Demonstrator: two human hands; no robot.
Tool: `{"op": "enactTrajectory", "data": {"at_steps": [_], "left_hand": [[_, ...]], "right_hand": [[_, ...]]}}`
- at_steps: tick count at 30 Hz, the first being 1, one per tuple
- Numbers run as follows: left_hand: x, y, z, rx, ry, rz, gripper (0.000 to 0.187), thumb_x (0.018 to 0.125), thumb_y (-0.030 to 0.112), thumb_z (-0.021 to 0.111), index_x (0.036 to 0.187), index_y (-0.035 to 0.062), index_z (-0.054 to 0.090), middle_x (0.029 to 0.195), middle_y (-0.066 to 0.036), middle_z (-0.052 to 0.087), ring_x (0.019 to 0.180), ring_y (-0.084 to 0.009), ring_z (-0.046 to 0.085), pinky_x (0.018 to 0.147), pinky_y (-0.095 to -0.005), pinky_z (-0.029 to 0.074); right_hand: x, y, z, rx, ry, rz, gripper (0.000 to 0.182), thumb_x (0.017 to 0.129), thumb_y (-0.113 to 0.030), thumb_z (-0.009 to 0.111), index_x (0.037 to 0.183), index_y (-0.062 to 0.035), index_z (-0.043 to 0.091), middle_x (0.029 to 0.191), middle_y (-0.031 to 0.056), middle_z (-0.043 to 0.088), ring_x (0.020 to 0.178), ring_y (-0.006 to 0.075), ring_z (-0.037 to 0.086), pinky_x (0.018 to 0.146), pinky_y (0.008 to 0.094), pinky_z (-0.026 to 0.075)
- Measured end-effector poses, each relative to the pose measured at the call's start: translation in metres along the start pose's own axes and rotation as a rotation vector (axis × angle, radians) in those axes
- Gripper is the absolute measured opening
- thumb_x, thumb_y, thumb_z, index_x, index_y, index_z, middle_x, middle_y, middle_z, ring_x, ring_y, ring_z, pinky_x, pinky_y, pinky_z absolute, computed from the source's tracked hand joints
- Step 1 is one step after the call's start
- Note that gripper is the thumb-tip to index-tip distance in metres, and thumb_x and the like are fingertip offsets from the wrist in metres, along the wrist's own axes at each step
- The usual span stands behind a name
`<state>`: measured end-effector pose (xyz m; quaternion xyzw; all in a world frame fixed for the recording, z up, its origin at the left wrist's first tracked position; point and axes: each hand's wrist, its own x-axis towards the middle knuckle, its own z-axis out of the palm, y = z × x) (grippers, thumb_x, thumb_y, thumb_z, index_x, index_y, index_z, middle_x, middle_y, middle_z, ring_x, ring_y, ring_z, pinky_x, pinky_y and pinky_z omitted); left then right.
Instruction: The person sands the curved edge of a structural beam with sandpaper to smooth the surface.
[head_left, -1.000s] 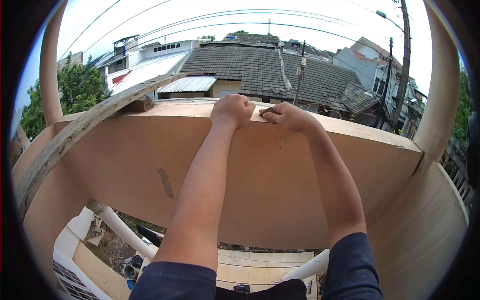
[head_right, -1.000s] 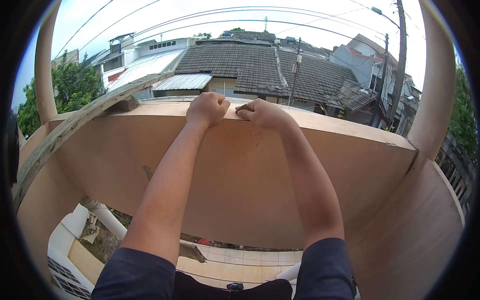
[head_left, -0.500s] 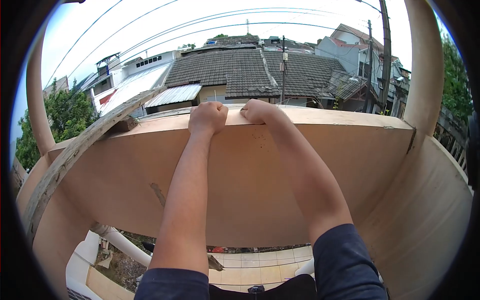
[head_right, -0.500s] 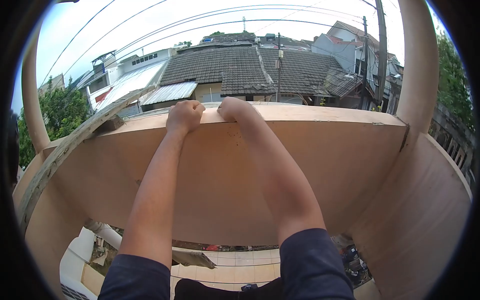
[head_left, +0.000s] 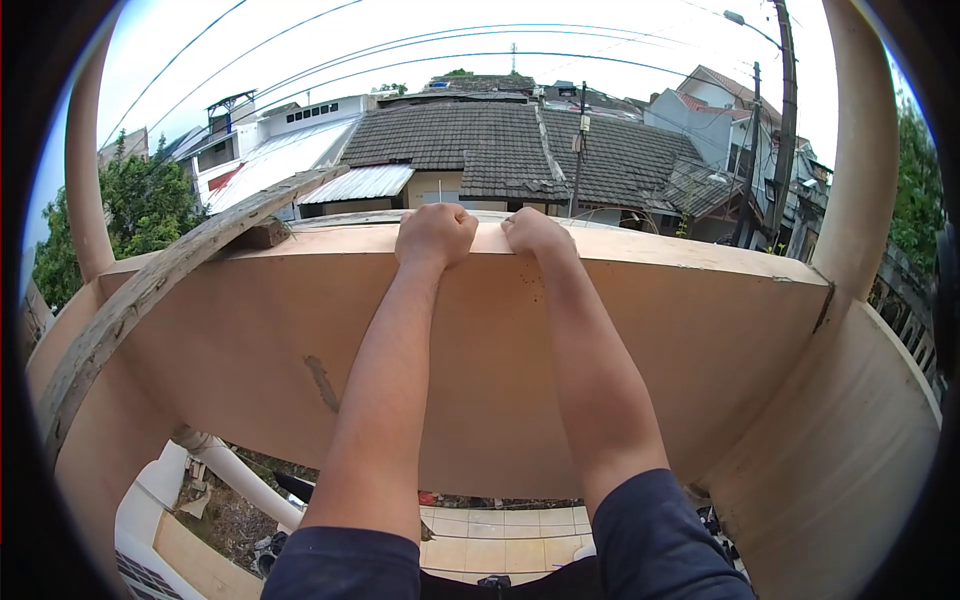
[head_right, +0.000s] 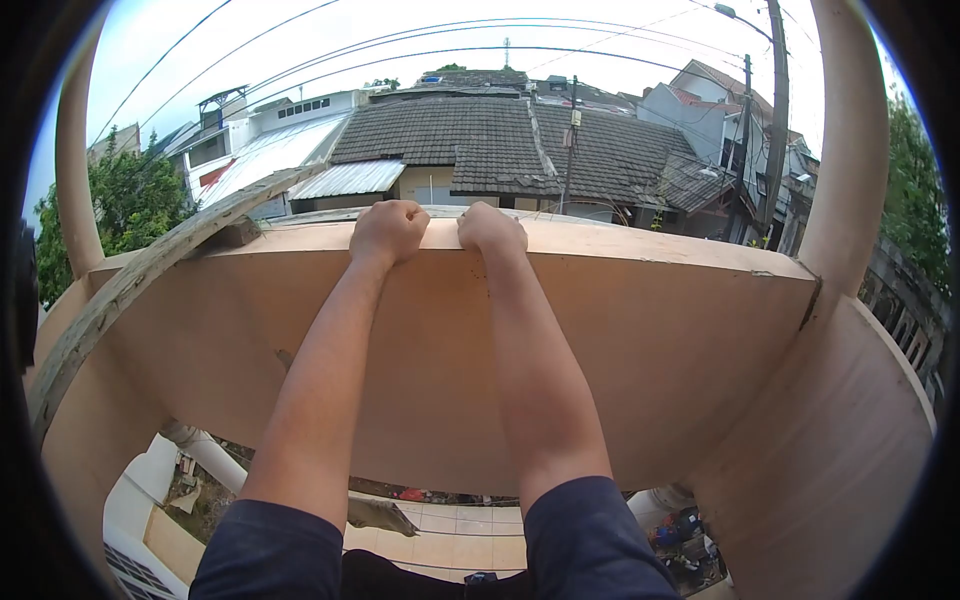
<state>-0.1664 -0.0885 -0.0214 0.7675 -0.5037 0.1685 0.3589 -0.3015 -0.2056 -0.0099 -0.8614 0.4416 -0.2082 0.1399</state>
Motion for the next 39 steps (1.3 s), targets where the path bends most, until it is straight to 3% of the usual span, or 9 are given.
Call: {"op": "enactTrajectory", "data": {"at_steps": [12,14,17,21,25,27,31,35,39], "left_hand": [[0.004,-0.002,0.009,0.064,0.053,-0.035,0.033,0.095,0.038,0.062,0.113,0.0203,0.084,0.113,-0.012,0.081,0.114,-0.0347,0.073,0.105,-0.0477,0.056],[0.008,-0.011,0.021,0.076,0.092,-0.015,0.037,0.096,0.040,0.062,0.121,0.0219,0.081,0.120,-0.011,0.080,0.123,-0.0324,0.069,0.109,-0.0464,0.053],[-0.004,0.005,0.008,0.112,0.104,-0.130,0.041,0.098,0.043,0.060,0.129,0.0235,0.078,0.123,-0.009,0.079,0.128,-0.0297,0.066,0.111,-0.0455,0.053],[0.004,-0.002,0.004,0.102,-0.010,-0.111,0.043,0.100,0.046,0.057,0.133,0.0241,0.076,0.124,-0.009,0.078,0.127,-0.0299,0.067,0.110,-0.0464,0.053],[0.003,0.000,0.000,-0.006,-0.086,-0.136,0.052,0.102,0.051,0.055,0.144,0.0228,0.068,0.134,-0.011,0.073,0.132,-0.0307,0.064,0.112,-0.0467,0.052],[0.006,-0.006,0.005,0.003,-0.040,-0.144,0.057,0.103,0.053,0.053,0.149,0.0215,0.064,0.144,-0.013,0.068,0.138,-0.0316,0.060,0.114,-0.0470,0.050],[0.004,-0.007,0.006,-0.009,0.079,-0.061,0.082,0.100,0.072,0.051,0.161,0.0179,0.049,0.155,-0.012,0.059,0.147,-0.0301,0.052,0.117,-0.0499,0.049],[0.003,-0.005,0.005,-0.031,0.057,-0.015,0.106,0.089,0.092,0.051,0.163,0.0167,0.047,0.161,-0.014,0.052,0.151,-0.0322,0.049,0.120,-0.0521,0.046],[-0.002,0.001,-0.001,0.001,0.026,-0.070,0.110,0.086,0.097,0.049,0.163,0.0182,0.047,0.159,-0.009,0.054,0.151,-0.0256,0.048,0.117,-0.0492,0.051]], "right_hand": [[0.021,0.004,0.002,0.168,-0.268,-0.308,0.039,0.107,-0.043,0.063,0.133,-0.0165,0.077,0.131,0.0095,0.077,0.123,0.0328,0.071,0.105,0.0438,0.054],[0.026,-0.013,0.023,-0.002,-0.023,-0.087,0.037,0.105,-0.036,0.066,0.130,-0.0129,0.078,0.132,0.0102,0.077,0.126,0.0319,0.071,0.105,0.0446,0.055],[-0.003,-0.042,0.016,-0.125,0.002,-0.028,0.035,0.101,-0.029,0.068,0.129,-0.0103,0.078,0.133,0.0118,0.077,0.127,0.0310,0.071,0.107,0.0450,0.054],[0.010,-0.018,0.008,0.079,-0.230,-0.355,0.039,0.101,-0.035,0.066,0.132,-0.0133,0.077,0.130,0.0133,0.077,0.125,0.0329,0.071,0.104,0.0467,0.056],[0.012,-0.020,0.006,0.103,-0.311,-0.269,0.041,0.105,-0.037,0.061,0.134,-0.0118,0.075,0.131,0.0143,0.077,0.126,0.0338,0.070,0.106,0.0472,0.055],[0.019,-0.026,0.021,-0.053,-0.069,-0.108,0.042,0.107,-0.038,0.059,0.136,-0.0106,0.074,0.135,0.0158,0.075,0.126,0.0351,0.070,0.105,0.0487,0.055],[0.032,-0.015,0.016,-0.121,-0.108,-0.324,0.043,0.108,-0.039,0.058,0.137,-0.0113,0.074,0.137,0.0148,0.074,0.127,0.0351,0.069,0.106,0.0487,0.054],[0.022,-0.003,0.011,0.359,-0.351,-0.437,0.042,0.111,-0.039,0.054,0.128,-0.0064,0.074,0.125,0.0130,0.077,0.116,0.0327,0.071,0.100,0.0452,0.054],[0.010,-0.016,0.005,0.129,-0.246,-0.358,0.042,0.110,-0.037,0.055,0.130,-0.0054,0.073,0.125,0.0139,0.077,0.115,0.0326,0.072,0.100,0.0447,0.055]]}}
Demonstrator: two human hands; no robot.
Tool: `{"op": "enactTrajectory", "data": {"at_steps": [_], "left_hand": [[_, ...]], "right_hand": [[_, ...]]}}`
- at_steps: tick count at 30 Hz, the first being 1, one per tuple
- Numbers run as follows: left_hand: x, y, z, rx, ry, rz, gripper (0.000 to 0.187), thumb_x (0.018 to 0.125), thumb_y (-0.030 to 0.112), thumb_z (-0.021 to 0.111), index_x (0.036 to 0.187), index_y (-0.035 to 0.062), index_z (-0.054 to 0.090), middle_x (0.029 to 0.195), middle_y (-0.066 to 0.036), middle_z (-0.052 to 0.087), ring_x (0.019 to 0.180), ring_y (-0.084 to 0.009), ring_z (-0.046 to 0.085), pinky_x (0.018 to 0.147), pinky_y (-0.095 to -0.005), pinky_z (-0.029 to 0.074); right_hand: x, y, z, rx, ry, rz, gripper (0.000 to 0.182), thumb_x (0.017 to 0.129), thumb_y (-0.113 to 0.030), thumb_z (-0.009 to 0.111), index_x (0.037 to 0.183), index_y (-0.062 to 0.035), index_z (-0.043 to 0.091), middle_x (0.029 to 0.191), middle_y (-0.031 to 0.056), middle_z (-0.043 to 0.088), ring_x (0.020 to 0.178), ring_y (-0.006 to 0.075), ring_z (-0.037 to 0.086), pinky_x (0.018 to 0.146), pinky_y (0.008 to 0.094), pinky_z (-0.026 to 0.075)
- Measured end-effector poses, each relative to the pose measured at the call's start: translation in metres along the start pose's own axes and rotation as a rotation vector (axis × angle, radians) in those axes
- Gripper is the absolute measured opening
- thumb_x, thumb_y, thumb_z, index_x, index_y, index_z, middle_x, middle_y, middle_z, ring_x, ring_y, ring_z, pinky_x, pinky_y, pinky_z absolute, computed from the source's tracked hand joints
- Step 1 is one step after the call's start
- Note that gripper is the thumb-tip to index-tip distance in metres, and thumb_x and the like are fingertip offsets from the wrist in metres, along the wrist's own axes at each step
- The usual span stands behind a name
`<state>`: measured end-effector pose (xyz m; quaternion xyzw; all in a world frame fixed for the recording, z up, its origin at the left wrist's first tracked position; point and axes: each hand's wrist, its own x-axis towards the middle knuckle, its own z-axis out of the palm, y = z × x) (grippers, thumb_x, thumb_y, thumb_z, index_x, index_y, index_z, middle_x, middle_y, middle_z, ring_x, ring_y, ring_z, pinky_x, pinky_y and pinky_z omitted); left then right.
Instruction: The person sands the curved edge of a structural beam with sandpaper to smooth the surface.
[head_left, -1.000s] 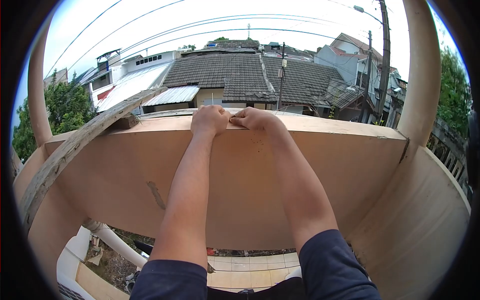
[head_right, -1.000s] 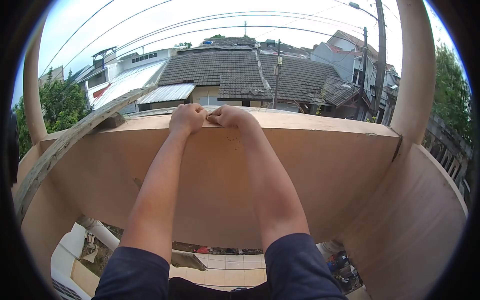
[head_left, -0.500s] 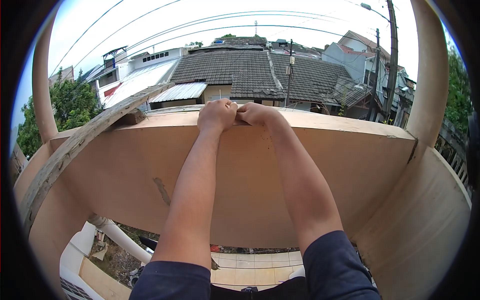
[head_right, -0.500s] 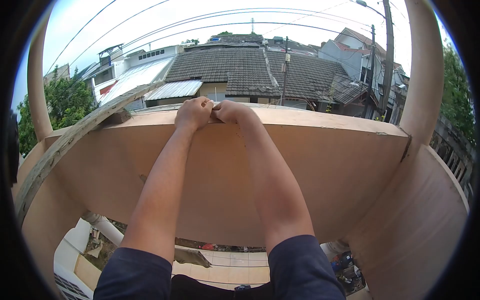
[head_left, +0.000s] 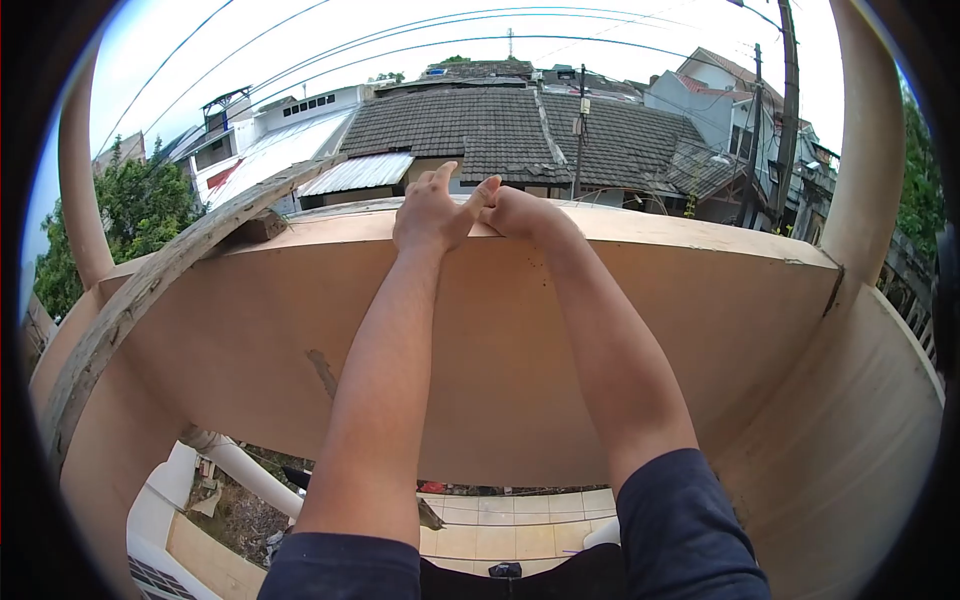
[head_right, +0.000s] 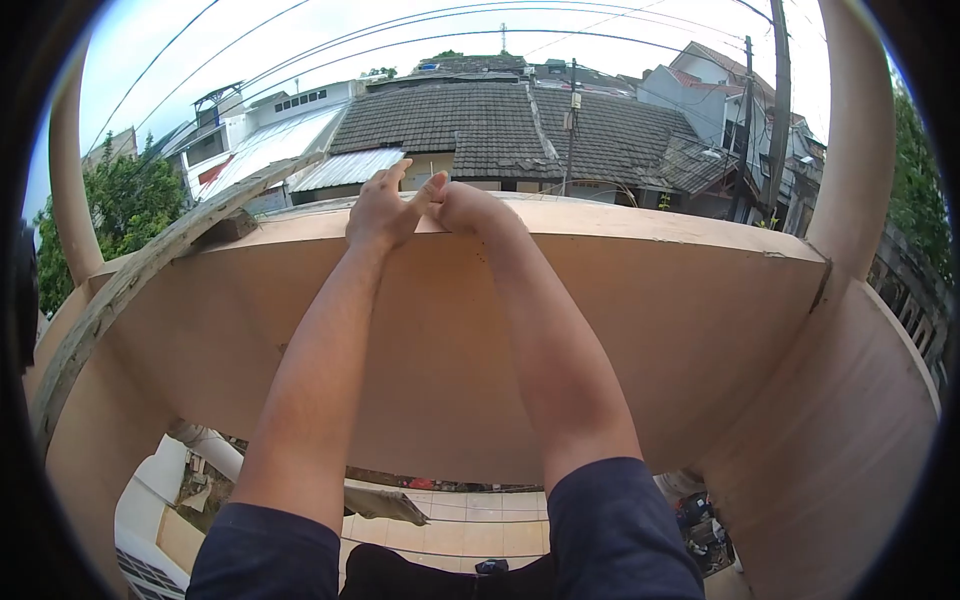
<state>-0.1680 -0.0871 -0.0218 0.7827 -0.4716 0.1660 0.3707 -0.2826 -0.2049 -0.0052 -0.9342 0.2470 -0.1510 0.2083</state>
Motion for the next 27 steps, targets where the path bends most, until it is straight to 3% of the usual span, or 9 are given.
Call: {"op": "enactTrajectory", "data": {"at_steps": [4,6,9,13,18,20,22,24,27], "left_hand": [[0.000,-0.006,0.005,0.024,0.063,0.043,0.109,0.084,0.098,0.050,0.156,0.0177,0.056,0.158,-0.008,0.055,0.149,-0.0237,0.050,0.115,-0.0485,0.053],[-0.001,-0.007,0.004,-0.069,0.055,0.139,0.094,0.084,0.092,0.061,0.136,0.0150,0.074,0.151,-0.014,0.064,0.142,-0.0293,0.058,0.114,-0.0495,0.052],[0.000,-0.006,-0.002,-0.085,-0.027,0.113,0.087,0.083,0.091,0.063,0.122,0.0148,0.081,0.140,-0.013,0.071,0.133,-0.0295,0.066,0.109,-0.0489,0.055],[-0.002,-0.004,-0.003,-0.082,-0.032,0.087,0.087,0.084,0.091,0.062,0.120,0.0147,0.082,0.138,-0.011,0.072,0.130,-0.0306,0.067,0.107,-0.0491,0.055],[-0.003,-0.010,0.001,-0.107,0.044,0.171,0.087,0.084,0.091,0.061,0.121,0.0152,0.081,0.141,-0.009,0.070,0.134,-0.0297,0.064,0.109,-0.0484,0.054],[0.000,-0.011,0.005,-0.121,0.056,0.171,0.087,0.085,0.092,0.061,0.122,0.0154,0.081,0.141,-0.008,0.069,0.135,-0.0295,0.063,0.109,-0.0483,0.054],[0.003,-0.013,0.008,-0.114,0.064,0.153,0.088,0.085,0.093,0.059,0.123,0.0166,0.080,0.142,-0.008,0.069,0.135,-0.0293,0.063,0.110,-0.0488,0.054],[0.000,-0.012,0.006,-0.109,0.055,0.146,0.088,0.085,0.093,0.058,0.123,0.0171,0.080,0.142,-0.008,0.068,0.135,-0.0289,0.063,0.110,-0.0489,0.054],[-0.004,-0.009,0.001,-0.096,0.033,0.157,0.088,0.085,0.094,0.056,0.122,0.0179,0.081,0.143,-0.007,0.067,0.137,-0.0280,0.062,0.110,-0.0491,0.053]], "right_hand": [[0.005,0.000,0.009,-0.094,0.193,0.156,0.037,0.109,-0.033,0.055,0.125,-0.0059,0.076,0.123,0.0162,0.077,0.117,0.0323,0.072,0.099,0.0449,0.055],[-0.002,0.002,0.002,-0.074,0.045,-0.009,0.034,0.107,-0.030,0.058,0.122,-0.0068,0.078,0.122,0.0171,0.077,0.120,0.0333,0.072,0.099,0.0450,0.055],[-0.016,-0.004,-0.009,-0.019,-0.046,-0.069,0.032,0.102,-0.027,0.062,0.122,-0.0074,0.078,0.121,0.0170,0.078,0.123,0.0341,0.071,0.099,0.0449,0.056],[0.001,-0.001,0.010,-0.155,0.227,0.136,0.031,0.099,-0.022,0.061,0.122,-0.0083,0.078,0.123,0.0165,0.078,0.122,0.0355,0.071,0.099,0.0458,0.057],[-0.014,-0.004,0.001,-0.134,0.153,0.030,0.030,0.101,-0.023,0.059,0.117,-0.0074,0.078,0.118,0.0147,0.080,0.117,0.0341,0.073,0.098,0.0449,0.056],[-0.010,0.005,-0.002,0.207,-0.001,-0.005,0.029,0.102,-0.025,0.059,0.115,-0.0082,0.079,0.117,0.0133,0.080,0.114,0.0320,0.074,0.095,0.0448,0.057],[0.002,0.010,0.004,0.115,-0.001,0.026,0.030,0.103,-0.028,0.059,0.115,-0.0093,0.080,0.118,0.0125,0.080,0.113,0.0301,0.075,0.094,0.0446,0.058],[0.004,0.004,0.017,-0.109,0.319,0.184,0.029,0.102,-0.028,0.062,0.115,-0.0097,0.080,0.118,0.0129,0.080,0.111,0.0304,0.075,0.094,0.0445,0.058],[-0.007,-0.009,0.013,-0.073,0.336,0.372,0.030,0.097,-0.026,0.066,0.116,-0.0085,0.080,0.119,0.0144,0.079,0.111,0.0321,0.075,0.093,0.0457,0.059]]}}
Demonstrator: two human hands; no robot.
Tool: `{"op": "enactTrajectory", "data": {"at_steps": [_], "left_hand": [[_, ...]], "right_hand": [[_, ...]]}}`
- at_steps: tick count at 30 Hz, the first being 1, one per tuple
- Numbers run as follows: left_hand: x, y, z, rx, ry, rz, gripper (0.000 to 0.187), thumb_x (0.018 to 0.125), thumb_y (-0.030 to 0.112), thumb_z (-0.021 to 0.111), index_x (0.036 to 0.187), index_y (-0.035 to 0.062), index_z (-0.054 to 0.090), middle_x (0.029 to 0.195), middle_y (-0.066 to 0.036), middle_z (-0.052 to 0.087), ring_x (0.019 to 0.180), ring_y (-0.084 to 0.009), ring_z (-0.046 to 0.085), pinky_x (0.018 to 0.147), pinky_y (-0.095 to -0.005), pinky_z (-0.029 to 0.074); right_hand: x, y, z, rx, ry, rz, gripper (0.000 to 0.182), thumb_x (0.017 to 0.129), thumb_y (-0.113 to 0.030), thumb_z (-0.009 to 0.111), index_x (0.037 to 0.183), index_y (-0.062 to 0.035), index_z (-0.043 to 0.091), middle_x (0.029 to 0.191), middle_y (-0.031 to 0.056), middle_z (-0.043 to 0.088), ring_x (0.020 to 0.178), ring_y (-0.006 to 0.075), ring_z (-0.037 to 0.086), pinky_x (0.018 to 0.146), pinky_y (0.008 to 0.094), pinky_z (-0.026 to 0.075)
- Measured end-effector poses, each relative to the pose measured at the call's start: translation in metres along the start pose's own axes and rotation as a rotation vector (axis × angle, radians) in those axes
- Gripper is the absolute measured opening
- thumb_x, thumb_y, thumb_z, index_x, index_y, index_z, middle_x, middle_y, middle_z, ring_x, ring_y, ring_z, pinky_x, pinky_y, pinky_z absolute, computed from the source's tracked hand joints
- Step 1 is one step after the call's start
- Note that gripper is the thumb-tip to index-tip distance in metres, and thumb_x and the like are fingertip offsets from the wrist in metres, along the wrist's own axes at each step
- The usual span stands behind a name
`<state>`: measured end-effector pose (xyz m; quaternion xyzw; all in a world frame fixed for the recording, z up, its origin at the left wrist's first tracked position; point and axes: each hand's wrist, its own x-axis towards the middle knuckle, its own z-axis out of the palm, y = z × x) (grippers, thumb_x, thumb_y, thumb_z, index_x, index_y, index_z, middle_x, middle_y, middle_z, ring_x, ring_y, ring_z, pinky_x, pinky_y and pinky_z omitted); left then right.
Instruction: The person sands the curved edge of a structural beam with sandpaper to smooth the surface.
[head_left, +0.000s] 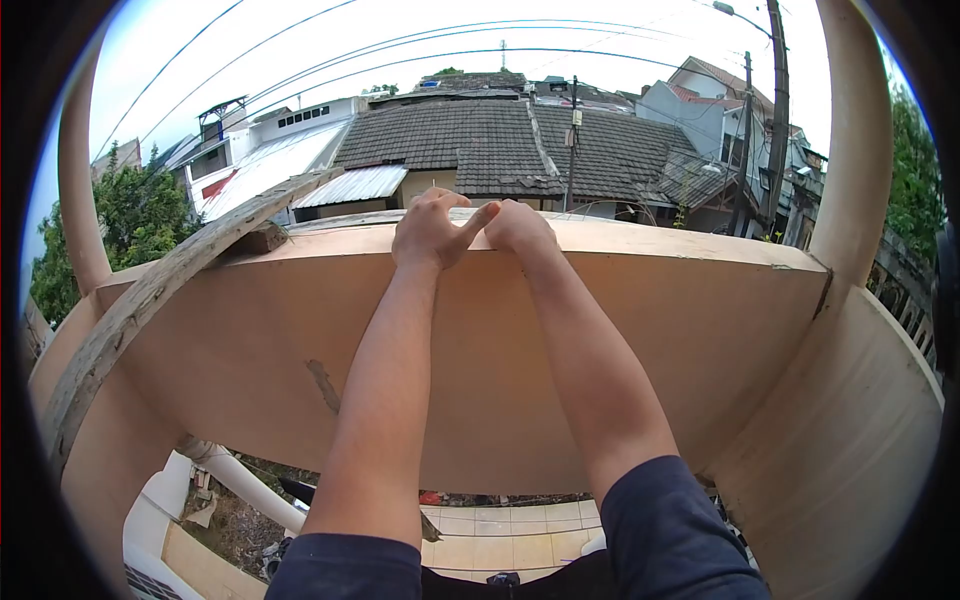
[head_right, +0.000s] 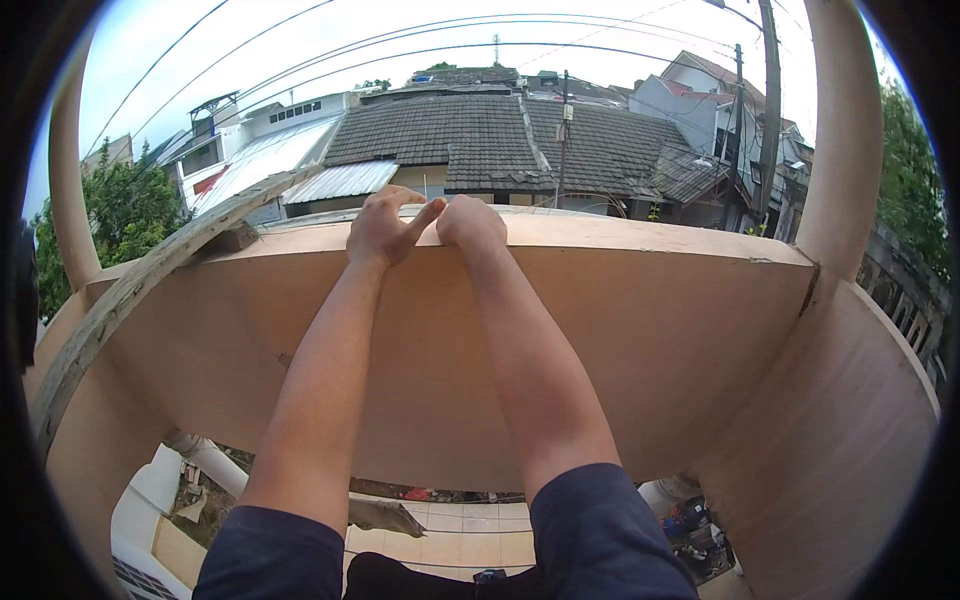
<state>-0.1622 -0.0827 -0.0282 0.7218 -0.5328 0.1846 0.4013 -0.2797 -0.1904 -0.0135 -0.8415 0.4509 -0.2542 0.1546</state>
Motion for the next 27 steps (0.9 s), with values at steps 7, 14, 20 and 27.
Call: {"op": "enactTrajectory", "data": {"at_steps": [7,14,20,27], "left_hand": [[0.002,0.000,-0.002,0.034,-0.101,0.007,0.094,0.085,0.097,0.050,0.130,0.0192,0.077,0.149,-0.006,0.062,0.144,-0.0264,0.054,0.116,-0.0492,0.048],[0.000,0.000,-0.002,0.057,-0.091,-0.014,0.101,0.084,0.099,0.048,0.139,0.0179,0.073,0.152,-0.008,0.063,0.147,-0.0257,0.054,0.117,-0.0485,0.048],[0.008,0.001,-0.003,0.044,-0.253,-0.072,0.110,0.077,0.107,0.041,0.146,0.0246,0.068,0.143,-0.003,0.069,0.146,-0.0215,0.053,0.117,-0.0467,0.050],[0.006,-0.003,0.003,0.101,-0.112,-0.061,0.113,0.079,0.105,0.043,0.150,0.0198,0.064,0.149,-0.007,0.067,0.142,-0.0272,0.059,0.119,-0.0490,0.048]], "right_hand": [[-0.006,0.011,-0.020,0.068,-0.186,-0.341,0.034,0.091,-0.031,0.076,0.114,-0.0055,0.077,0.110,0.0143,0.080,0.102,0.0312,0.076,0.087,0.0451,0.059],[-0.003,0.001,-0.005,-0.080,0.112,0.042,0.033,0.098,-0.028,0.071,0.122,-0.0065,0.078,0.123,0.0162,0.078,0.113,0.0325,0.077,0.095,0.0445,0.061],[0.001,0.012,-0.018,0.035,-0.218,-0.309,0.037,0.094,-0.033,0.071,0.118,-0.0061,0.079,0.117,0.0187,0.079,0.108,0.0363,0.076,0.092,0.0469,0.058],[0.010,0.011,-0.001,0.003,-0.035,-0.208,0.036,0.096,-0.034,0.070,0.117,-0.0054,0.078,0.109,0.0178,0.079,0.102,0.0359,0.075,0.090,0.0482,0.057]]}}
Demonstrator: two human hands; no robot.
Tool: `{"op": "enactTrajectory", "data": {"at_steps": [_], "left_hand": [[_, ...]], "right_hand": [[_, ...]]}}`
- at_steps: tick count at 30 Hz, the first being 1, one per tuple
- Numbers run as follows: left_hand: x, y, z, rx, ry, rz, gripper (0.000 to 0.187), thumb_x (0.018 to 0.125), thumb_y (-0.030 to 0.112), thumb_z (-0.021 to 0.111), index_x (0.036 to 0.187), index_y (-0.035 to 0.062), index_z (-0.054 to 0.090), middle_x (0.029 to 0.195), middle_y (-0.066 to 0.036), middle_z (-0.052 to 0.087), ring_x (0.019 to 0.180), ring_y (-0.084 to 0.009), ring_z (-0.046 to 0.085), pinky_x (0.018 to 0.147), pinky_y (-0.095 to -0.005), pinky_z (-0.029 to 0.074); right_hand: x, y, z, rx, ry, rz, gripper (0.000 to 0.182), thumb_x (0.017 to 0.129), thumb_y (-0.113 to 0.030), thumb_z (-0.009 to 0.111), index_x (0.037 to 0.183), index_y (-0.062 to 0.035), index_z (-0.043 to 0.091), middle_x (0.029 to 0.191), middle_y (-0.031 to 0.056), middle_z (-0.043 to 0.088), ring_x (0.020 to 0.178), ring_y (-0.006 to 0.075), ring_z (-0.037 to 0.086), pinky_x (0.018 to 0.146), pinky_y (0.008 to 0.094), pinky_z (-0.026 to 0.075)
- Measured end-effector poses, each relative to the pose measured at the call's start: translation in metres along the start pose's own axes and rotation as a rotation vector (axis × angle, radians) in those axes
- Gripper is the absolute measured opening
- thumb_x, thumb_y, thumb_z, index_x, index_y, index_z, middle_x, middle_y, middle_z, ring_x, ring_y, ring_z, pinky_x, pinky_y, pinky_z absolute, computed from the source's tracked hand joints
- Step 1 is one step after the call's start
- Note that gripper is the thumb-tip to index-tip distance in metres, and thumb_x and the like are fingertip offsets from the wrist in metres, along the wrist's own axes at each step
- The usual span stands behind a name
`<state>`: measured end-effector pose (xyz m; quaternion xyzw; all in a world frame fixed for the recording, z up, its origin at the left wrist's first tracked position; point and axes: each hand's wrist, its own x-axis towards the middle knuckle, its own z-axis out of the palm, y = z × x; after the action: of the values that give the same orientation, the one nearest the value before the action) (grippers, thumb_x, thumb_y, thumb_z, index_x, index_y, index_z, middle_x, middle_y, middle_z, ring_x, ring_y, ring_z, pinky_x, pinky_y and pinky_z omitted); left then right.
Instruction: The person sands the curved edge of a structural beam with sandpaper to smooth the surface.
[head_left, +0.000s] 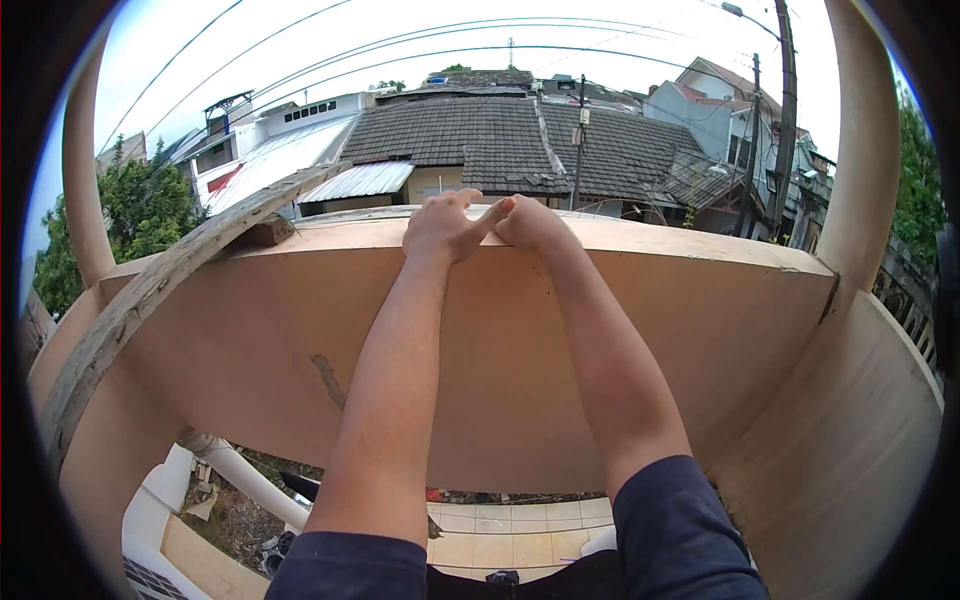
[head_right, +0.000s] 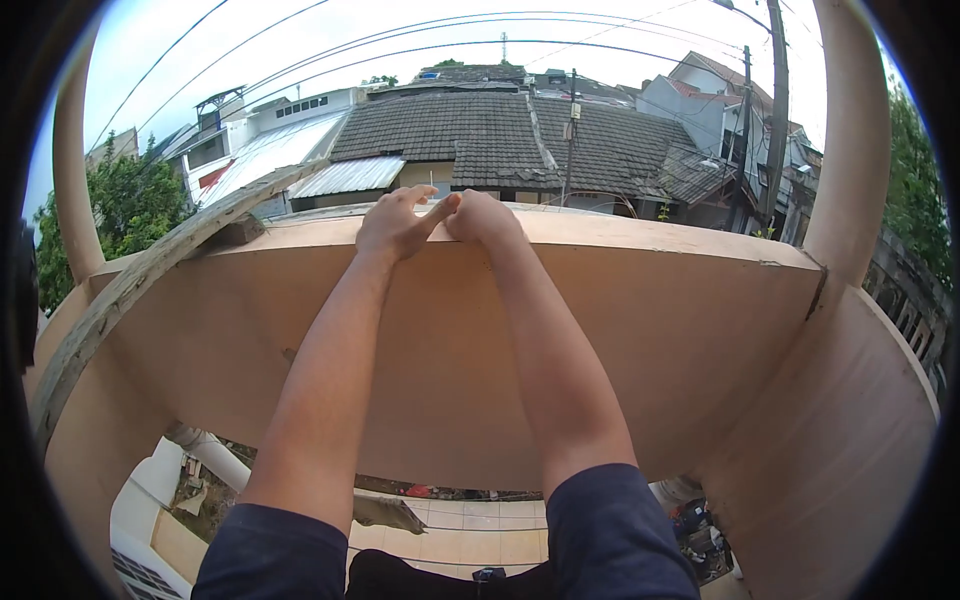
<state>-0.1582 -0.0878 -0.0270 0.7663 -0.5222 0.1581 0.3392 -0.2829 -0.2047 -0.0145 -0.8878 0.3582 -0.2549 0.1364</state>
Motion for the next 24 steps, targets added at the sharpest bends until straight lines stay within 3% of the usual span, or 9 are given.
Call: {"op": "enactTrajectory", "data": {"at_steps": [1,4,6,8,10,13,18,22,24], "left_hand": [[0.000,0.002,-0.002,-0.013,-0.028,-0.021,0.113,0.079,0.105,0.043,0.150,0.0198,0.064,0.147,-0.006,0.068,0.140,-0.0270,0.060,0.117,-0.0487,0.049],[0.002,0.004,-0.002,-0.030,-0.044,-0.042,0.109,0.079,0.105,0.042,0.142,0.0214,0.071,0.137,-0.006,0.074,0.133,-0.0264,0.067,0.111,-0.0483,0.054],[0.005,0.003,-0.003,-0.013,-0.081,-0.025,0.103,0.079,0.105,0.043,0.130,0.0229,0.079,0.128,-0.006,0.078,0.127,-0.0264,0.070,0.106,-0.0486,0.057],[0.002,0.005,-0.005,0.003,-0.123,-0.050,0.105,0.078,0.106,0.040,0.133,0.0246,0.078,0.131,-0.003,0.075,0.132,-0.0234,0.063,0.111,-0.0473,0.054],[0.003,0.006,-0.010,0.023,-0.161,-0.082,0.108,0.077,0.108,0.038,0.135,0.0263,0.076,0.134,0.000,0.072,0.137,-0.0204,0.056,0.116,-0.0459,0.051],[0.005,0.003,-0.008,-0.003,-0.186,-0.076,0.111,0.075,0.110,0.036,0.138,0.0275,0.075,0.137,-0.003,0.071,0.142,-0.0220,0.053,0.117,-0.0478,0.049],[0.021,-0.006,0.005,-0.120,-0.176,-0.080,0.124,0.067,0.115,0.029,0.149,0.0300,0.067,0.150,-0.011,0.063,0.153,-0.0250,0.045,0.121,-0.0527,0.046],[0.016,-0.006,0.006,-0.015,-0.078,-0.086,0.125,0.068,0.115,0.024,0.152,0.0307,0.064,0.153,-0.009,0.063,0.154,-0.0249,0.045,0.122,-0.0535,0.045],[0.015,-0.002,0.002,-0.036,-0.167,-0.039,0.116,0.079,0.109,0.027,0.142,0.0229,0.072,0.144,-0.013,0.070,0.140,-0.0311,0.061,0.115,-0.0503,0.048]], "right_hand": [[-0.004,0.001,-0.008,0.014,-0.117,-0.203,0.037,0.097,-0.035,0.070,0.118,-0.0053,0.078,0.110,0.0186,0.079,0.103,0.0364,0.075,0.091,0.0480,0.057],[-0.016,-0.002,-0.021,0.133,-0.203,-0.156,0.037,0.096,-0.036,0.072,0.117,-0.0052,0.077,0.110,0.0181,0.079,0.102,0.0361,0.076,0.091,0.0477,0.057],[-0.013,-0.006,-0.012,0.102,-0.165,-0.054,0.035,0.096,-0.032,0.071,0.118,-0.0052,0.078,0.112,0.0177,0.080,0.104,0.0353,0.076,0.092,0.0470,0.058],[-0.009,-0.009,0.002,-0.049,0.109,0.162,0.035,0.098,-0.031,0.068,0.120,-0.0057,0.078,0.118,0.0183,0.079,0.107,0.0359,0.077,0.094,0.0468,0.059],[-0.005,-0.013,0.000,-0.071,0.102,0.188,0.035,0.099,-0.029,0.067,0.123,-0.0063,0.078,0.122,0.0179,0.079,0.112,0.0352,0.076,0.097,0.0464,0.059],[-0.021,-0.010,-0.016,0.019,-0.101,-0.097,0.035,0.101,-0.036,0.070,0.126,-0.0129,0.079,0.120,0.0124,0.080,0.115,0.0298,0.074,0.098,0.0453,0.056],[-0.009,0.002,-0.019,0.162,-0.314,-0.198,0.032,0.103,-0.041,0.067,0.123,-0.0201,0.083,0.117,0.0121,0.080,0.112,0.0291,0.074,0.098,0.0457,0.056],[0.001,-0.012,-0.003,-0.002,-0.027,0.045,0.030,0.102,-0.027,0.069,0.127,-0.0172,0.080,0.127,0.0109,0.078,0.117,0.0287,0.074,0.100,0.0461,0.058],[0.005,-0.012,0.000,-0.092,0.059,0.246,0.033,0.100,-0.021,0.069,0.130,-0.0108,0.077,0.133,0.0125,0.076,0.124,0.0290,0.073,0.103,0.0461,0.058]]}}
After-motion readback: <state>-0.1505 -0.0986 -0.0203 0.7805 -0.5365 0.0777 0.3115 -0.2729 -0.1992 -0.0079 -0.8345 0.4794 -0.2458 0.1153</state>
